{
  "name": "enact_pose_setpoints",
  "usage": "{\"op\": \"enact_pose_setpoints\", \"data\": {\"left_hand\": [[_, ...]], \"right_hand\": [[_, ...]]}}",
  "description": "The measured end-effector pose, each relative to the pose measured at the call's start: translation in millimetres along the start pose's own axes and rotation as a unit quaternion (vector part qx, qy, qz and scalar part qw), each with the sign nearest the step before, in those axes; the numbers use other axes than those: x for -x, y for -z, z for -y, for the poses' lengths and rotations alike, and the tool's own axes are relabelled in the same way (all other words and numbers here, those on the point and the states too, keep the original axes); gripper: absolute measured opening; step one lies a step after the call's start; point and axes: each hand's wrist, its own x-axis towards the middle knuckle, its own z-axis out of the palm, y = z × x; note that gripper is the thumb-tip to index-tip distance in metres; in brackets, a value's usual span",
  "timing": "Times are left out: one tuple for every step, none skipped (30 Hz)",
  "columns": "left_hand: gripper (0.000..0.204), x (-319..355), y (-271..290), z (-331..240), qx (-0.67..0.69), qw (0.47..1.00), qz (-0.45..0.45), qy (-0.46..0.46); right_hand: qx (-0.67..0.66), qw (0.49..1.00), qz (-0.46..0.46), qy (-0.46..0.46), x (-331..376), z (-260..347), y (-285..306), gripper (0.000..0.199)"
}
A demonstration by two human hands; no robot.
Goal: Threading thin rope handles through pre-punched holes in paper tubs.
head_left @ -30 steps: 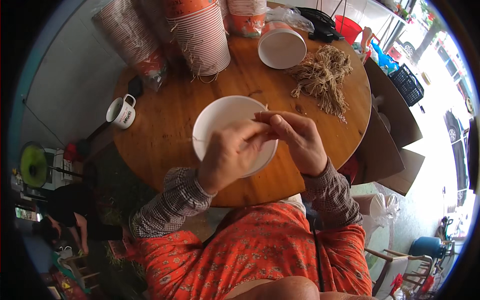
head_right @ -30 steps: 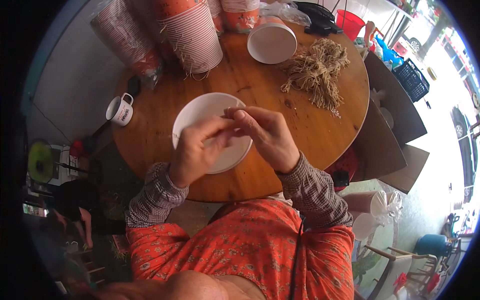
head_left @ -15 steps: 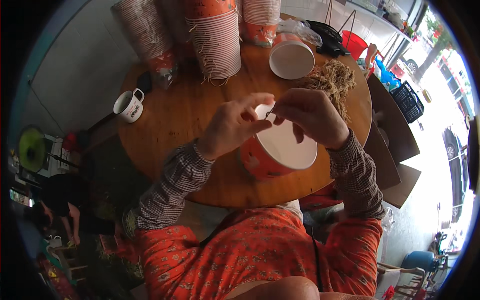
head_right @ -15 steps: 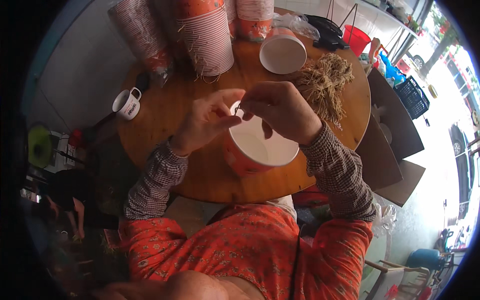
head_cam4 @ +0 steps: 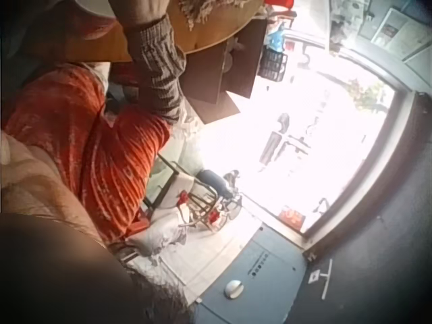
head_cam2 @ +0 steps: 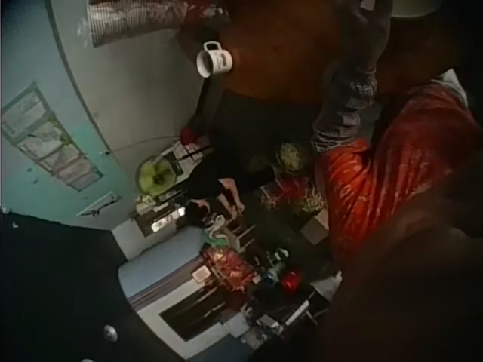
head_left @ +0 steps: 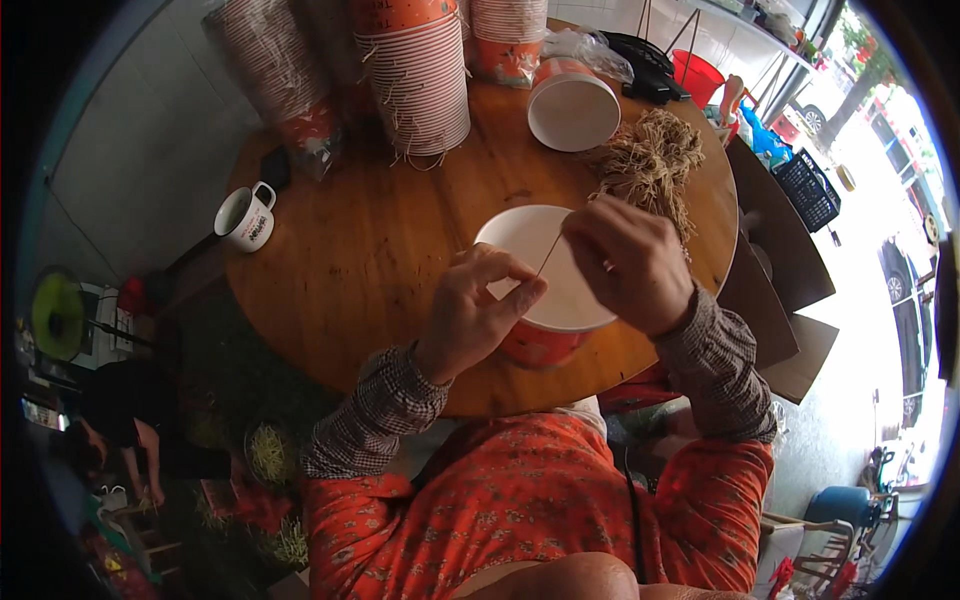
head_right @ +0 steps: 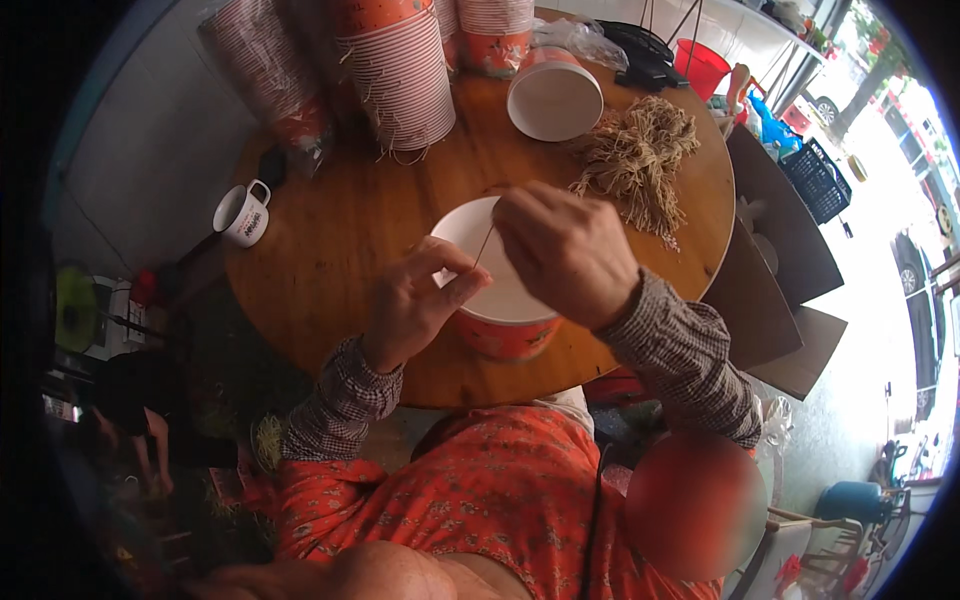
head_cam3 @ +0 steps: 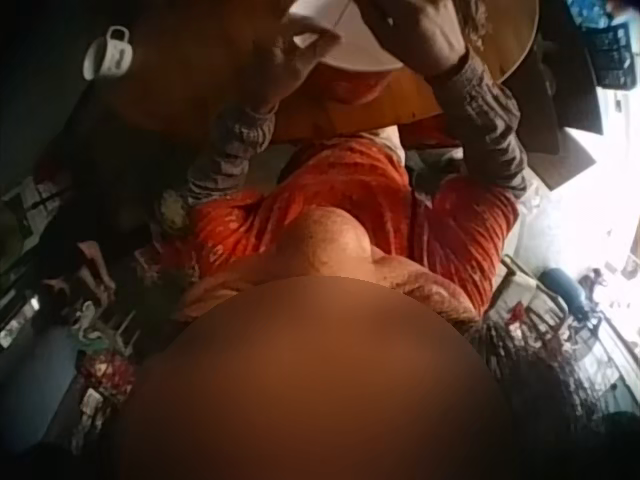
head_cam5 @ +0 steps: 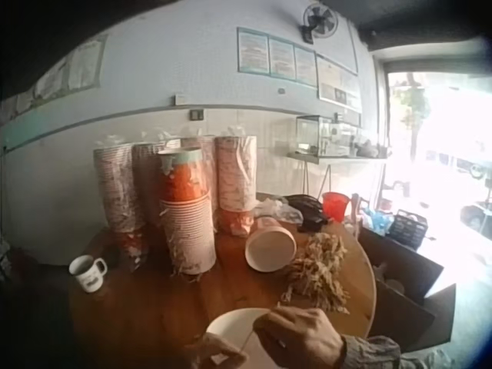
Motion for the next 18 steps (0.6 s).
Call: {"op": "enact_pose_setpoints", "data": {"left_hand": [[0.01,3,1,-1,-0.039,0.998,-0.008,-0.046],[0.009,5,2,-1,-0.077,0.992,-0.015,-0.094],[0.009,6,4,3,-0.076,0.992,-0.015,-0.095],[0.01,7,5,10,-0.081,0.992,-0.005,-0.094],[0.01,6,4,14,-0.084,0.992,0.009,-0.097],[0.01,6,4,11,-0.084,0.992,0.009,-0.098],[0.01,6,3,8,-0.112,0.986,0.038,-0.116],[0.012,7,4,5,-0.141,0.979,0.065,-0.133],[0.012,9,3,4,-0.143,0.978,0.064,-0.136],[0.012,12,3,4,-0.182,0.965,0.059,-0.178],[0.013,12,3,5,-0.22,0.949,0.054,-0.219],[0.013,11,6,3,-0.222,0.948,0.052,-0.223],[0.016,9,12,1,-0.288,0.925,0.025,-0.248],[0.019,8,18,0,-0.351,0.896,-0.002,-0.272],[0.019,6,23,0,-0.353,0.894,-0.006,-0.275],[0.02,6,29,2,-0.372,0.89,-0.014,-0.265],[0.021,3,34,4,-0.388,0.885,-0.021,-0.258],[0.02,4,39,13,-0.407,0.876,-0.013,-0.26]], "right_hand": [[-0.007,1.0,-0.026,-0.013,-1,-5,3,0.007],[0.013,0.999,-0.038,-0.033,-2,-14,6,0.006],[0.032,0.997,-0.05,-0.053,-3,-21,8,0.005],[0.001,0.995,-0.028,-0.094,-3,-23,11,0.004],[0.018,0.996,-0.043,-0.075,0,-27,9,0.003],[0.03,0.996,-0.057,-0.054,4,-33,2,0.003],[0.032,0.996,-0.063,-0.063,8,-37,-2,0.003],[0.032,0.996,-0.065,-0.061,8,-38,-3,0.003],[0.025,0.995,-0.075,-0.068,8,-38,-3,0.003],[0.019,0.993,-0.087,-0.074,8,-38,-3,0.004],[0.019,0.993,-0.089,-0.071,10,-41,-1,0.004],[0.034,0.995,-0.067,-0.064,13,-45,3,0.005],[0.049,0.996,-0.045,-0.055,16,-49,8,0.006],[0.053,0.994,-0.028,-0.092,19,-52,13,0.011],[0.054,0.994,-0.03,-0.087,26,-60,18,0.011],[0.059,0.993,0.026,-0.097,35,-71,19,0.013],[0.067,0.989,0.08,-0.109,46,-82,18,0.015],[0.037,0.988,0.104,-0.105,57,-92,3,0.019]]}}
